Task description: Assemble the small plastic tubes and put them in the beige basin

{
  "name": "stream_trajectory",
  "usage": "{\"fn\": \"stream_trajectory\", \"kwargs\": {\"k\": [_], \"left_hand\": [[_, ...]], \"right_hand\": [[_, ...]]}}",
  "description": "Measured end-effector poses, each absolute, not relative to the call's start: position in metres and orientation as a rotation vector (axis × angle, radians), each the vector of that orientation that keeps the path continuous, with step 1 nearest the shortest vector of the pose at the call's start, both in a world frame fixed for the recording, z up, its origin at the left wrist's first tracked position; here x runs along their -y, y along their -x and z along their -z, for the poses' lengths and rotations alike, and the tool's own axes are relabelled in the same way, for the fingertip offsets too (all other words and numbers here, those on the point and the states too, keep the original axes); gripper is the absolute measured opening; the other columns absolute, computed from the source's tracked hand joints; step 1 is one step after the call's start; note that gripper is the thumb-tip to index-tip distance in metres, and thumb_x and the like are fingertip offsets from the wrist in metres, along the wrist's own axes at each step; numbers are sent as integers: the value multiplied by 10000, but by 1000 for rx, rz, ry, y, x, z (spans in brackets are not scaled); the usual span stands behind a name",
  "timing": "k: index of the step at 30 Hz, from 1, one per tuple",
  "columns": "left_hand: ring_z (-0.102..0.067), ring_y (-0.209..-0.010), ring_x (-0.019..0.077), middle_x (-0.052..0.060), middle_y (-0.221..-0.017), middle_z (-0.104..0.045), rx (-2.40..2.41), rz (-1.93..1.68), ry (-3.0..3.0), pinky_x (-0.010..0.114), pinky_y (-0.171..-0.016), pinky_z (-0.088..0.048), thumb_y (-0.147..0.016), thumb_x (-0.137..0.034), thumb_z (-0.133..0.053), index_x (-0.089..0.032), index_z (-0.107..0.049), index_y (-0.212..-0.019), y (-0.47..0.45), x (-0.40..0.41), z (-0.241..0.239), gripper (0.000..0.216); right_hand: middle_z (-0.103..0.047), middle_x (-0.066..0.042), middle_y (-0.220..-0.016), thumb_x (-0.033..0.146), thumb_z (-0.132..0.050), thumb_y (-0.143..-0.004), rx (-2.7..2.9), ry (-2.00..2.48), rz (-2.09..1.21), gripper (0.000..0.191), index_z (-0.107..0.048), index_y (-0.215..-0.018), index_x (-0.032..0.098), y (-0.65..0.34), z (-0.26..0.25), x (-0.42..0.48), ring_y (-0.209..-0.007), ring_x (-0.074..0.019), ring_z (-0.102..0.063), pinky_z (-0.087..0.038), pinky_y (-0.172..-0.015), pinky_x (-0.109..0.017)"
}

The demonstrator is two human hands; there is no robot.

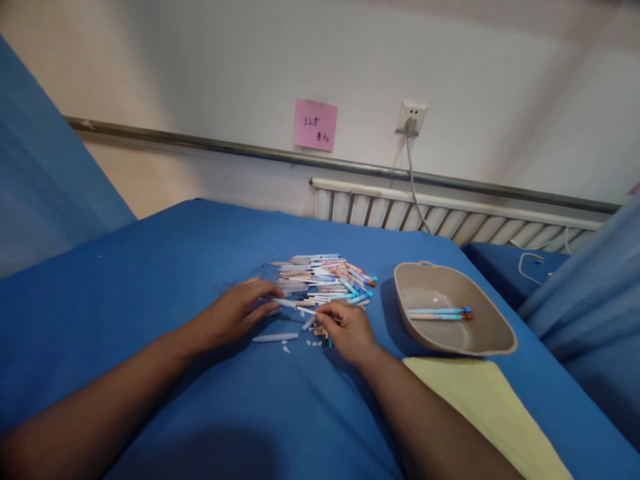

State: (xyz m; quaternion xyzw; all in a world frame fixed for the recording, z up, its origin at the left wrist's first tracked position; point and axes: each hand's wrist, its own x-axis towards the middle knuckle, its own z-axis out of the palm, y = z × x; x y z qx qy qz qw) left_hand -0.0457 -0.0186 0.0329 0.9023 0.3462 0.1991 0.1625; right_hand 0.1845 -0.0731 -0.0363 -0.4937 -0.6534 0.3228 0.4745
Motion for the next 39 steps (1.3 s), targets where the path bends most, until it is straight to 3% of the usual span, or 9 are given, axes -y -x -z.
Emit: {"fn": "stream_trajectory", "kwargs": {"k": [3,9,16,23,35,39], "left_hand": [[-570,-902,203,41,-948,-641,-960,-531,-2539,313,-822,-419,-863,-278,-473,-212,-611,-977,41,24,-31,190],[-584,-792,169,14,-850,-649,-850,-426,-2284,254,-719,-434,-861,-322,-490,-211,-623,-924,25,40,-26,184],[-543,-583,95,12,-795,-628,-739,-274,-1769,209,-547,-439,-870,-388,-472,-171,-593,-941,14,48,-10,259],[-520,-502,75,15,-723,-628,-673,-225,-1443,208,-505,-431,-832,-457,-534,-137,-569,-849,9,51,-5,323],[-602,-603,125,55,-781,-664,-571,-166,-1104,241,-558,-457,-783,-380,-644,-131,-608,-933,9,48,-2,293],[-603,-646,124,60,-815,-659,-580,-239,-1099,242,-609,-454,-784,-365,-653,-131,-611,-905,14,42,-3,266]], "right_hand": [[-661,-33,-778,267,-575,-805,1639,1213,-663,145,-708,-831,216,-184,32,75,-753,-179,-608,-479,-691,-285],[-632,-43,-877,321,-540,-839,1563,1165,-785,177,-655,-919,213,-175,29,83,-786,-176,-604,-506,-681,-280],[-570,-80,-1164,496,-410,-904,1472,902,-1132,417,-494,-1216,233,-169,18,94,-1099,-216,-516,-408,-932,-369],[-527,-95,-1252,668,-412,-818,1094,701,-1446,564,-555,-1168,249,-167,14,91,-1180,-270,-451,-374,-934,-422],[-555,-108,-1216,698,-331,-820,916,643,-1574,616,-579,-1108,213,-173,4,92,-1125,-258,-502,-432,-881,-383],[-621,-88,-1047,654,-488,-777,892,817,-1385,519,-605,-1004,202,-182,10,82,-906,-208,-587,-470,-729,-316]]}}
